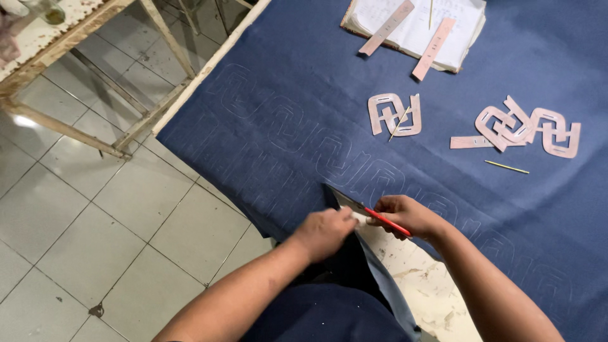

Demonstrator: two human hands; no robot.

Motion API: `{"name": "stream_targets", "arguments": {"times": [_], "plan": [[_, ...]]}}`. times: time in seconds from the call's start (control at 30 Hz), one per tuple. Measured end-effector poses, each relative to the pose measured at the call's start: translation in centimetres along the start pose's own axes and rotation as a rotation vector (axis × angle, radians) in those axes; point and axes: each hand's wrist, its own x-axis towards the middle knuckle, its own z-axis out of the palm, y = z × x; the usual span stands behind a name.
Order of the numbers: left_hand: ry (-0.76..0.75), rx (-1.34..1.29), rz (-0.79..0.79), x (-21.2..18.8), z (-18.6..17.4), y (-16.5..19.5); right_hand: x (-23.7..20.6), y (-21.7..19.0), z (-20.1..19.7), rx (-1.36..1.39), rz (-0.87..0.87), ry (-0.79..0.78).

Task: The person aligns a pink paper pattern template on blue fabric spread over a cutting table and traces its outline onto the fabric. They then pick up scissors and cut along the marked lines, and finally fold and roll the cut fabric on the table.

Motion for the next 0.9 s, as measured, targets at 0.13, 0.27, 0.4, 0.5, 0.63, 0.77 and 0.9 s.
{"name": "stream_targets", "arguments": {"times": [0.13,0.27,0.4,0.5,0.63,0.77,0.9], "plan": [[0.005,-0.002,-0.074,0.1,-0.8,-1.2,1.7,-0.4,0.3,0.052,-0.043,-0.025],[0.042,-0.051,-0.054,-0.3,-0.8,-1.2,4.4,-1.6,1.4,0.125,-0.077,-0.068],[0.059,-0.092,0.015,-0.5,-1.3,-1.7,4.8,-2.6,1.8,0.086,-0.043,-0.046],[-0.058,-0.092,0.051,-0.2,-1.9,-2.7,3.6,-2.9,1.6,-0.027,-0.016,0.033],[-0.108,0.03,-0.015,0.1,-3.3,-5.5,2.3,-3.5,1.2,-0.024,0.018,0.025],[-0.003,-0.042,0.106,0.0,-3.9,-7.2,3.3,-4.7,2.1,-0.001,0.037,0.016],[-0.013,-0.086,0.159,-0.3,-3.4,-7.2,5.0,-6.0,3.4,0.145,0.024,-0.017]]}}
